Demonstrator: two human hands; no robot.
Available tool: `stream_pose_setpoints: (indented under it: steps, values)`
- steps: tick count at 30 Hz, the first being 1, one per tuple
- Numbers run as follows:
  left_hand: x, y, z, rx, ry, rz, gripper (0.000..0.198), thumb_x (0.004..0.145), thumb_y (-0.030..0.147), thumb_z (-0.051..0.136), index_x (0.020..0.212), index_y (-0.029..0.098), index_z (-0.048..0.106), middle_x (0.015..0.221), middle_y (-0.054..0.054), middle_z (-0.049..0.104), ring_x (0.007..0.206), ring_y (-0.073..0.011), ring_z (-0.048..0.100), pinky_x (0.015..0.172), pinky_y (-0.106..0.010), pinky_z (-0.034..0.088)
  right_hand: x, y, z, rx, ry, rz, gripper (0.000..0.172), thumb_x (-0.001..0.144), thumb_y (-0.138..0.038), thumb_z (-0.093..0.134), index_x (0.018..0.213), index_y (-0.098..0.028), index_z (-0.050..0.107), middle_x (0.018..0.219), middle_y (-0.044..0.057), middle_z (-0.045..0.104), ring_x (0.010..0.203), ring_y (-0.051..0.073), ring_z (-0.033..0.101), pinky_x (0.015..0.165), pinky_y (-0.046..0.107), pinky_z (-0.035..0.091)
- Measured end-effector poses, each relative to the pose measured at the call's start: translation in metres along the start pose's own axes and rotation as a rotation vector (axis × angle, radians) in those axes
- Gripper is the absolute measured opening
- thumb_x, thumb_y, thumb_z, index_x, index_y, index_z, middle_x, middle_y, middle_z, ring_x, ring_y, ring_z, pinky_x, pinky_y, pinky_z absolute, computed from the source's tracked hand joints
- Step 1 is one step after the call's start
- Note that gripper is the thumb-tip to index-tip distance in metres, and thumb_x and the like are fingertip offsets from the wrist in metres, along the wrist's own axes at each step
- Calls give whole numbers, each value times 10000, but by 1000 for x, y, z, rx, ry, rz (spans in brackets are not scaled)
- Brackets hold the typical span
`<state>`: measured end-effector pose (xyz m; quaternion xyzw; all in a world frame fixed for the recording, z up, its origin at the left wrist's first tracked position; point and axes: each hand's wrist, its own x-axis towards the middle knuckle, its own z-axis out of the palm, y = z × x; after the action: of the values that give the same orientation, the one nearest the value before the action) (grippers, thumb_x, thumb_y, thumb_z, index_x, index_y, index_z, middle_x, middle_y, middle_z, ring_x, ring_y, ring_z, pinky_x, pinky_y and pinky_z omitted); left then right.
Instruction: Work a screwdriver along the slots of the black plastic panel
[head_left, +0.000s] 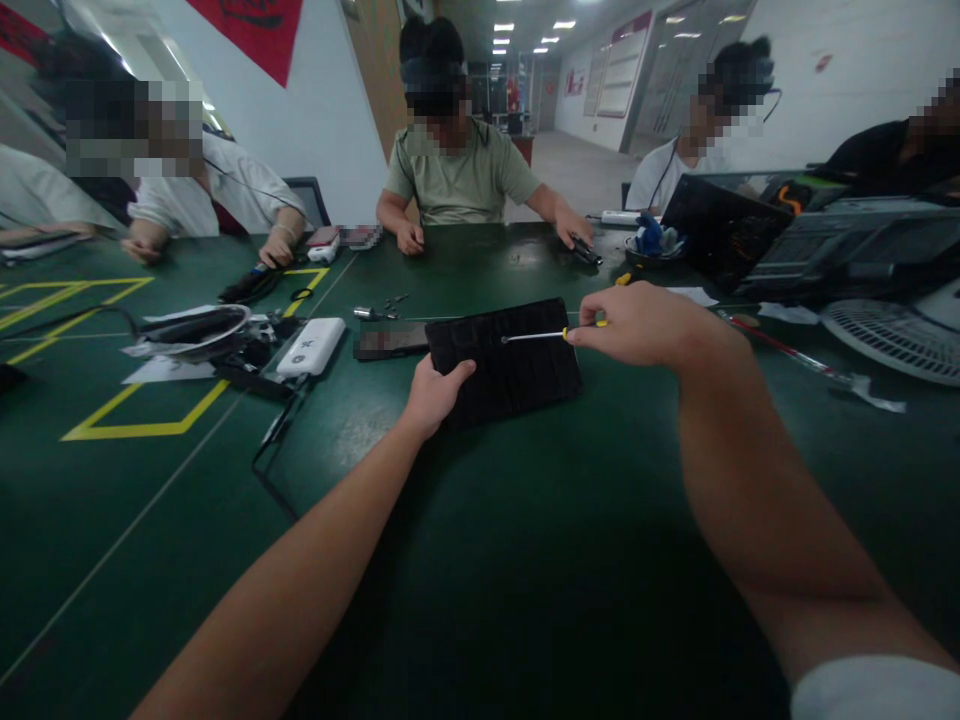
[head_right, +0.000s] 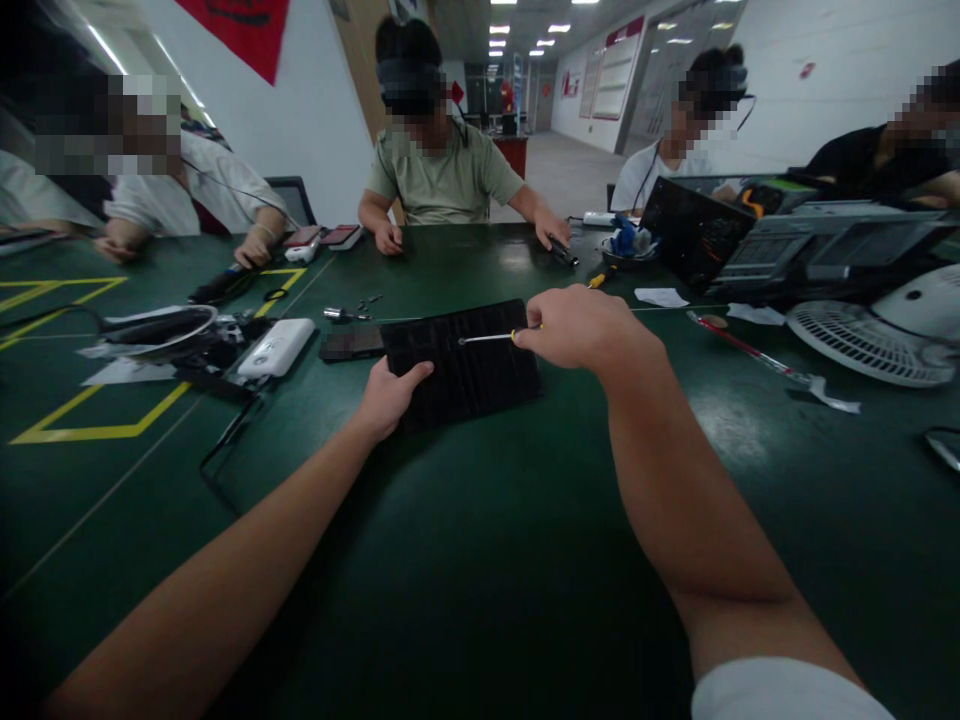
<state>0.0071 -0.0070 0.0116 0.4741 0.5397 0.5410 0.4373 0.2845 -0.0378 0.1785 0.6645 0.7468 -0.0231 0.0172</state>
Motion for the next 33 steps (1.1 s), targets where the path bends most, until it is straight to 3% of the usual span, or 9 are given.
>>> stream_pose_setpoints:
  steps: [12, 16, 19, 25, 33]
  values:
    - [-1, 1, 0, -27, -24, 13, 358, 757, 305, 912, 1070, 194, 779, 1150, -115, 867, 1159, -340, 821, 1148, -564, 628, 2, -1, -2, -38, -44, -18, 504, 1091, -564, 480, 1141, -240, 863, 1061, 154, 833, 1052, 354, 763, 855, 454, 532]
    - [-2, 2, 0, -18, -15, 6, 360, 754, 307, 919, 1067, 196, 779, 1152, -117, 868, 1166, -346, 820, 1138, -566, 635, 1, -2, -2, -10, -32, -12, 509, 1094, -558, 470, 1139, -232, 858, 1137, 172, 839, 1085, 361, 765, 880, 457, 541]
    - [-1, 1, -1, -3, -6, -2, 374, 750, 317, 924, 1073, 196, 778, 1151, -116, 866, 1156, -346, 822, 1127, -557, 640, 1, -2, -1, 15, -18, -12, 480, 1084, -569, 506, 1149, -230, 839, 1217, 174, 835, 1119, 365, 760, 894, 456, 539]
    - [0, -2, 0, -2, -12, 2, 394, 741, 331, 920, 1079, 185, 778, 1136, -111, 867, 1125, -337, 823, 1110, -554, 644, 4, 1, 4, 18, -2, -16, 415, 999, -612, 655, 1126, -240, 789, 1020, 120, 819, 977, 312, 746, 772, 392, 491]
    - [1, -2, 1, -20, -11, 20, 367, 744, 303, 905, 1070, 187, 782, 1137, -108, 870, 1130, -337, 819, 1135, -567, 632, 7, 7, 2, 62, -9, -59, 241, 937, -455, 758, 1070, -254, 764, 1085, 103, 812, 999, 307, 737, 804, 402, 496]
